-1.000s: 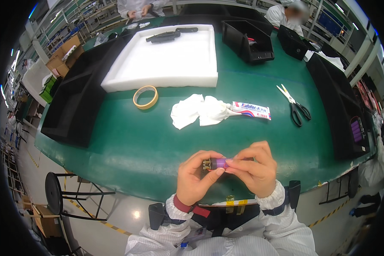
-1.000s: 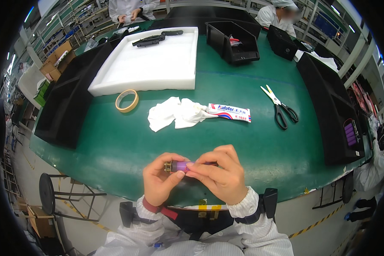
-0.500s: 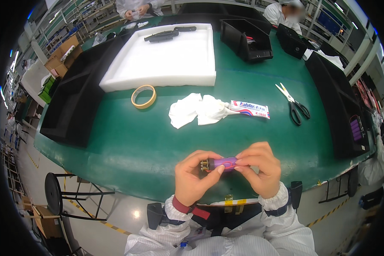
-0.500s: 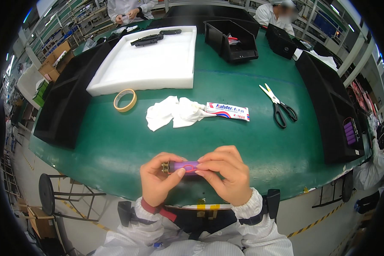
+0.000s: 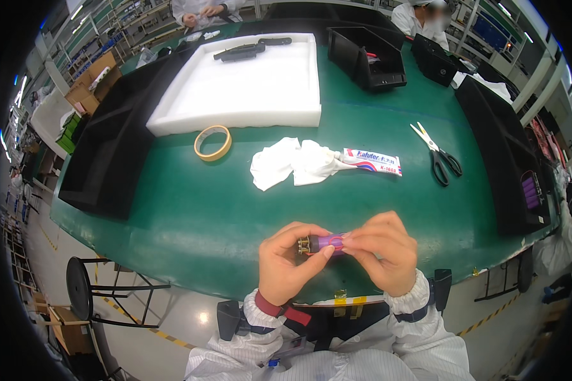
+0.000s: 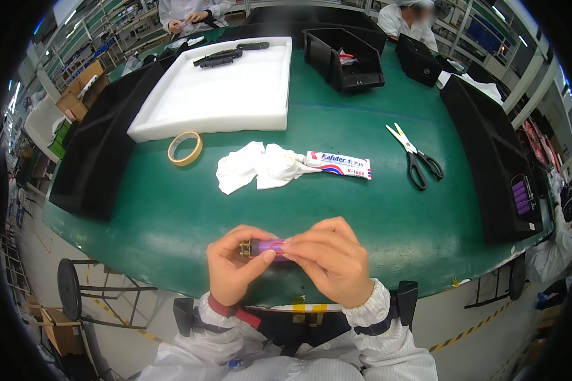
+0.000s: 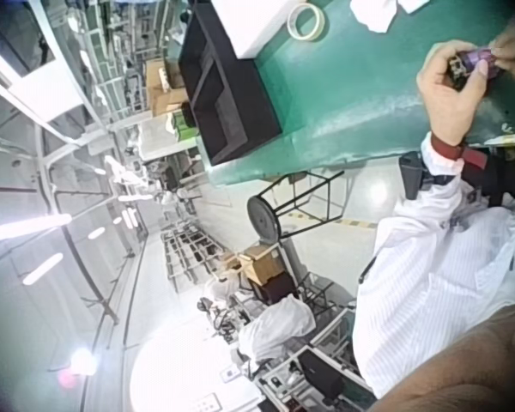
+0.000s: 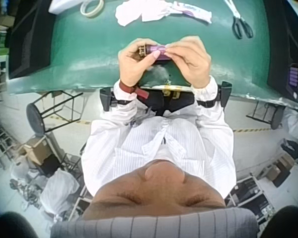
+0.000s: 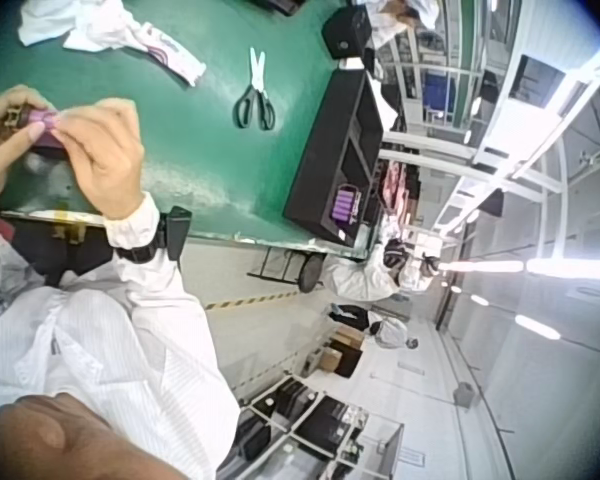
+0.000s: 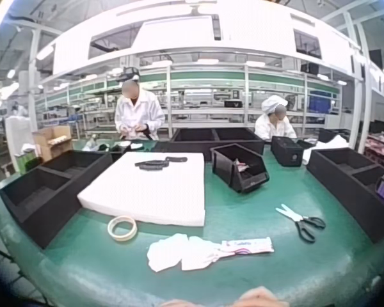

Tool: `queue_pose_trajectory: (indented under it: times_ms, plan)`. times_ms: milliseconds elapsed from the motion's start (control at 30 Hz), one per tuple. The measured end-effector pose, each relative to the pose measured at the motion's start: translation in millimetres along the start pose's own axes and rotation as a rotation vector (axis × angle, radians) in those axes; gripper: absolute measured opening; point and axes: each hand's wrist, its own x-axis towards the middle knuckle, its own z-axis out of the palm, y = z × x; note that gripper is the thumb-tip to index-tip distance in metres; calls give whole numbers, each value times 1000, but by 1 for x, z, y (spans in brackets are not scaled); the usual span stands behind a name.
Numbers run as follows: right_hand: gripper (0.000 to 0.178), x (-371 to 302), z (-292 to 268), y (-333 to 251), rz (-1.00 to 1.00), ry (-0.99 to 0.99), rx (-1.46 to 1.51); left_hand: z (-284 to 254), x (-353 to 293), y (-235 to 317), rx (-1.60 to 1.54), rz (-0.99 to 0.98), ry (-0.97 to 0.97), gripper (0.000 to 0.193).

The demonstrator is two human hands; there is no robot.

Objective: The person picks up a battery pack and circuit board, wraps them together with tape, and applies glue to the board from a tube. They then set the assembly aside and begin repeating the process with another circuit board.

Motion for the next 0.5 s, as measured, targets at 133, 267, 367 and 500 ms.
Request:
queue_pose_trajectory:
  times_ms: [133, 267, 367, 500]
  plan:
    - [30, 5, -3, -4, -33, -47, -66, 1, 0, 2, -7, -11, 3, 22]
    - [30, 5, 0, -5, -2, -64, -61, 0, 1, 2, -15, -5, 3, 23]
    - [29, 2, 4, -1, -43, -43, -34, 1, 0, 3, -10, 12, -3, 23]
    - [30, 1, 1, 4, -139, -59, -131, 0, 0, 3, -32, 17, -10, 24]
